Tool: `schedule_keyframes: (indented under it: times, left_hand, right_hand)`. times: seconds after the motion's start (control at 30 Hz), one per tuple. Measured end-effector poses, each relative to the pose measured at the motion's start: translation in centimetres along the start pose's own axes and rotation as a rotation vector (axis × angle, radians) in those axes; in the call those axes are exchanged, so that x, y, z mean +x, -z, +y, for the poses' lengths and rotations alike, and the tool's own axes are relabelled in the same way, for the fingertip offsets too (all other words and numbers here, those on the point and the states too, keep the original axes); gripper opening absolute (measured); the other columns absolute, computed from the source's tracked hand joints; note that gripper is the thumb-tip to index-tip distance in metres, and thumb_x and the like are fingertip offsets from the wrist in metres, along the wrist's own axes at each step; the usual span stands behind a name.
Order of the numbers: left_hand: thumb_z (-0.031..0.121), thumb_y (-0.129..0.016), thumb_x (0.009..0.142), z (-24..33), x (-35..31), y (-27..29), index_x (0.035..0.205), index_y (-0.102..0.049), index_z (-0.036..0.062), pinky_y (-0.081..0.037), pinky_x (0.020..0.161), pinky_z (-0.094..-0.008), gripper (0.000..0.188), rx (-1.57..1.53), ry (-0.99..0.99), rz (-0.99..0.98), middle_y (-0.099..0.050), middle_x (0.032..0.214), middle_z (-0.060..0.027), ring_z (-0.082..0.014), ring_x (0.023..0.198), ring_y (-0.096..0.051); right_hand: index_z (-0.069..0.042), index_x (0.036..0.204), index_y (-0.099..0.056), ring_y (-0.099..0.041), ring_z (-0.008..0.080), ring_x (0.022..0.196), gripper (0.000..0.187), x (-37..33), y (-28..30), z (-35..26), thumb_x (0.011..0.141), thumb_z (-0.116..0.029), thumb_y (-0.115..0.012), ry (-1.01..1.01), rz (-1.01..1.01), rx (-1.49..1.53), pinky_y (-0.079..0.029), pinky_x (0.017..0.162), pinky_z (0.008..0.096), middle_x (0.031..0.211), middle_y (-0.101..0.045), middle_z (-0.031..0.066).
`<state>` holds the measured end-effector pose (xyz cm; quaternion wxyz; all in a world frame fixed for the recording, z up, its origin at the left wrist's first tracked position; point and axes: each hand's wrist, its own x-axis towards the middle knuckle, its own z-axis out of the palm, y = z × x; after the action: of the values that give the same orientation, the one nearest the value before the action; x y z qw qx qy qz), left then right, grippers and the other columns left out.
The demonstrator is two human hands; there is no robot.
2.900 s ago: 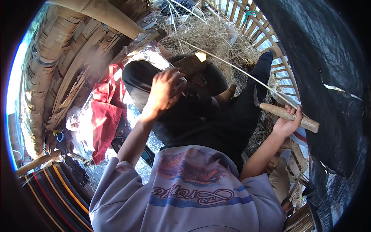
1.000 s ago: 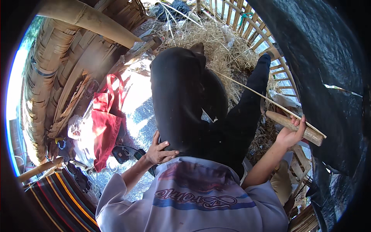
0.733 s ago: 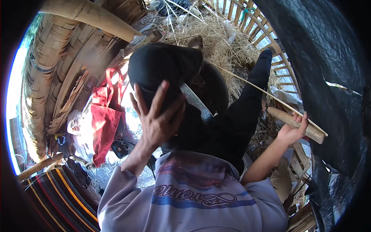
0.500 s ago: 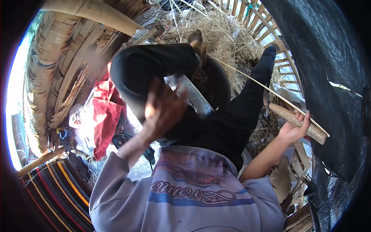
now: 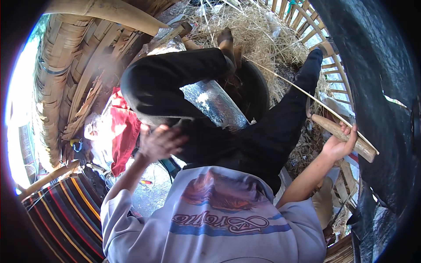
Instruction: The person shaves a thin wooden stick along its length using a knife.
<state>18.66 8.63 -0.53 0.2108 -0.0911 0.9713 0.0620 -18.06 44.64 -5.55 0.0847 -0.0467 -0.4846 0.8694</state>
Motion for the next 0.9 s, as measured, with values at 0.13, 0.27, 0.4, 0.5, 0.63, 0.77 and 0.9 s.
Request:
schedule_keyframes:
  times: [0.13,0.27,0.4,0.5,0.63,0.77,0.9]
  left_hand:
    - [0.042,-0.041,0.095,-11.9,0.7,0.2,0.136,-0.037,0.0008,-0.021,0.109,-0.0551,0.058,0.189,0.529,1.115,-0.031,0.142,-0.0237,-0.0384,0.131,-0.033]
    - [0.033,-0.027,0.101,-0.5,5.3,1.2,0.143,-0.019,-0.0009,-0.019,0.112,-0.0449,0.055,-0.583,0.439,1.089,-0.02,0.147,-0.0257,-0.0367,0.137,-0.022]
    - [0.021,-0.064,0.08,9.7,1.8,-5.4,0.117,-0.064,0.0151,-0.001,0.108,-0.0622,0.038,-0.182,0.101,0.725,-0.033,0.143,-0.0212,-0.042,0.137,-0.02]
    - [0.026,-0.069,0.076,10.1,-0.4,-7.3,0.117,-0.065,0.0229,0.004,0.104,-0.0685,0.041,-0.066,0.029,0.426,-0.037,0.143,-0.0105,-0.0435,0.138,-0.014]
    - [0.033,-0.07,0.075,8.1,-0.1,-6.9,0.119,-0.062,0.033,0.008,0.103,-0.0696,0.045,-0.094,0.042,0.505,-0.039,0.142,-0.0023,-0.0421,0.14,-0.009]
    - [0.042,-0.073,0.073,4.2,1.7,-2.3,0.123,-0.06,0.0286,0.0,0.107,-0.0639,0.053,0.012,0.165,0.729,-0.032,0.142,-0.0192,-0.0459,0.137,-0.013]
    - [0.019,-0.054,0.092,-2.0,4.6,5.0,0.141,-0.033,0.0119,-0.026,0.106,-0.0548,0.054,0.037,0.274,1.161,-0.014,0.149,-0.0231,-0.043,0.137,-0.018]
  right_hand:
    - [-0.001,0.082,-0.058,-0.041,0.013,0.067,0.011,-0.3,-0.8,-0.2,0.089,-0.008,-0.054,-0.016,0.028,-0.009,-0.042,0.076,0.0324,0.066,-0.039,-0.0001]
    - [0.0,0.084,-0.06,-0.042,0.0132,0.068,0.011,-0.7,-0.5,0.1,0.088,-0.008,-0.055,0.008,0.049,-0.001,-0.041,0.076,0.0323,0.066,-0.039,0.0001]
    - [-0.002,0.083,-0.058,-0.042,0.0144,0.069,0.011,-0.5,-0.9,0.3,0.088,-0.011,-0.056,0.021,0.071,-0.053,-0.042,0.077,0.034,0.066,-0.039,0.0002]
    - [-0.002,0.082,-0.058,-0.042,0.0143,0.069,0.012,-0.2,-1.0,0.6,0.088,-0.012,-0.056,0.018,0.043,-0.014,-0.042,0.076,0.0339,0.066,-0.04,0.0001]
    - [-0.003,0.083,-0.058,-0.041,0.0135,0.068,0.013,-0.2,-2.0,-0.3,0.088,-0.014,-0.056,0.053,0.005,0.046,-0.041,0.076,0.0339,0.066,-0.04,-0.0007]
    - [-0.003,0.084,-0.058,-0.04,0.0128,0.068,0.013,-0.3,-2.3,-2.6,0.088,-0.015,-0.056,0.11,-0.051,0.079,-0.04,0.075,0.0334,0.065,-0.039,-0.0014]
    - [-0.002,0.087,-0.058,-0.038,0.0123,0.067,0.015,-0.9,-2.1,-5.7,0.088,-0.016,-0.055,0.175,-0.069,0.122,-0.038,0.075,0.0322,0.065,-0.037,-0.0017]
